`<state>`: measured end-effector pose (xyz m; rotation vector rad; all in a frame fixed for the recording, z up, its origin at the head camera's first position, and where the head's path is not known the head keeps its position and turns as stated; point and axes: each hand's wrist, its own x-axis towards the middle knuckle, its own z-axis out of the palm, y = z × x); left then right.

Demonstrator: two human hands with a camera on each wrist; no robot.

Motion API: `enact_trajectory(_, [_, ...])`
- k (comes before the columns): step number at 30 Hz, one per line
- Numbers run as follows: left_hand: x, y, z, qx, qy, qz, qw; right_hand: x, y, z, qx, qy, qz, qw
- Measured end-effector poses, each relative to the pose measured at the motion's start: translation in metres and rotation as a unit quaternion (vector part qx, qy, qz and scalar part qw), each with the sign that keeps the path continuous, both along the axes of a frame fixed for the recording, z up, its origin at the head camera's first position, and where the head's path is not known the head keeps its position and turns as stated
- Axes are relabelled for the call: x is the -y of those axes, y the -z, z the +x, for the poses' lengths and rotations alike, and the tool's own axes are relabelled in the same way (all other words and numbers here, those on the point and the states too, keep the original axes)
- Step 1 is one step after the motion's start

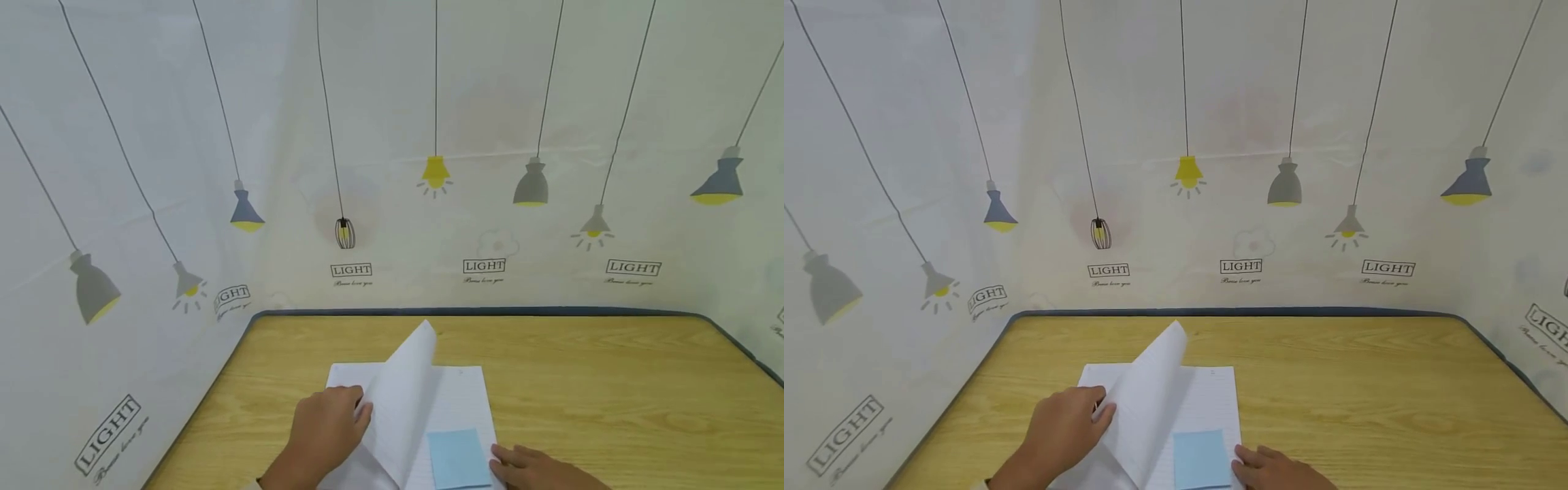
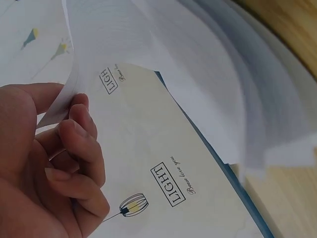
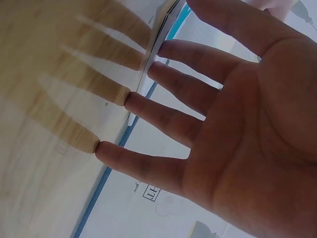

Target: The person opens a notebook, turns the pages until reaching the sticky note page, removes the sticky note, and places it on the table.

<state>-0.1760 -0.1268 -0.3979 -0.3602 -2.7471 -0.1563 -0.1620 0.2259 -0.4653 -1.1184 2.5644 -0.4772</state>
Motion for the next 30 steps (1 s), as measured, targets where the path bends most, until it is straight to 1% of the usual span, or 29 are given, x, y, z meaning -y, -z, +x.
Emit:
enact_trajectory(5, [0.009, 0.002, 0.003, 0.005, -0.011, -0.015, 0.9998, 0.0, -0.002, 0.0, -0.017, -0.012, -0.002, 1.0])
enact_trajectory(8, [0.014, 0.003, 0.006, 0.013, -0.015, -0.023, 0.9995, -0.001, 0.004, -0.002, -0.025, -0.017, -0.003, 1.0])
enact_trajectory(11, [0.019, 0.004, 0.009, 0.026, -0.019, -0.034, 0.9989, -0.005, 0.017, -0.008, -0.029, -0.017, -0.002, 0.999])
enact_trajectory(16, [0.027, 0.006, 0.013, 0.051, -0.021, -0.041, 0.9976, -0.01, 0.045, -0.019, -0.046, -0.013, 0.007, 0.999])
enact_trajectory(18, [0.031, 0.007, 0.015, 0.056, -0.022, -0.043, 0.9972, -0.012, 0.051, -0.022, -0.034, -0.01, 0.007, 0.999])
enact_trajectory(20, [0.034, 0.009, 0.017, 0.061, -0.026, -0.048, 0.9967, -0.013, 0.055, -0.024, -0.035, -0.011, 0.01, 0.999])
enact_trajectory(23, [0.038, 0.01, 0.02, 0.065, -0.032, -0.057, 0.9958, -0.012, 0.051, -0.022, -0.025, -0.003, 0.01, 1.0])
enact_trajectory(25, [0.04, 0.01, 0.021, 0.078, -0.037, -0.061, 0.9944, -0.009, 0.044, -0.02, -0.027, 0.0, 0.013, 1.0])
enact_trajectory(27, [0.042, 0.01, 0.021, 0.092, -0.04, -0.061, 0.993, -0.005, 0.03, -0.014, -0.005, 0.013, 0.016, 1.0])
enact_trajectory(29, [0.043, 0.009, 0.022, 0.107, -0.042, -0.059, 0.9916, 0.0, 0.018, -0.009, 0.007, 0.023, 0.021, 0.999])
enact_trajectory(30, [0.043, 0.009, 0.022, 0.116, -0.043, -0.058, 0.9906, 0.0, 0.019, -0.01, 0.007, 0.022, 0.02, 1.0])
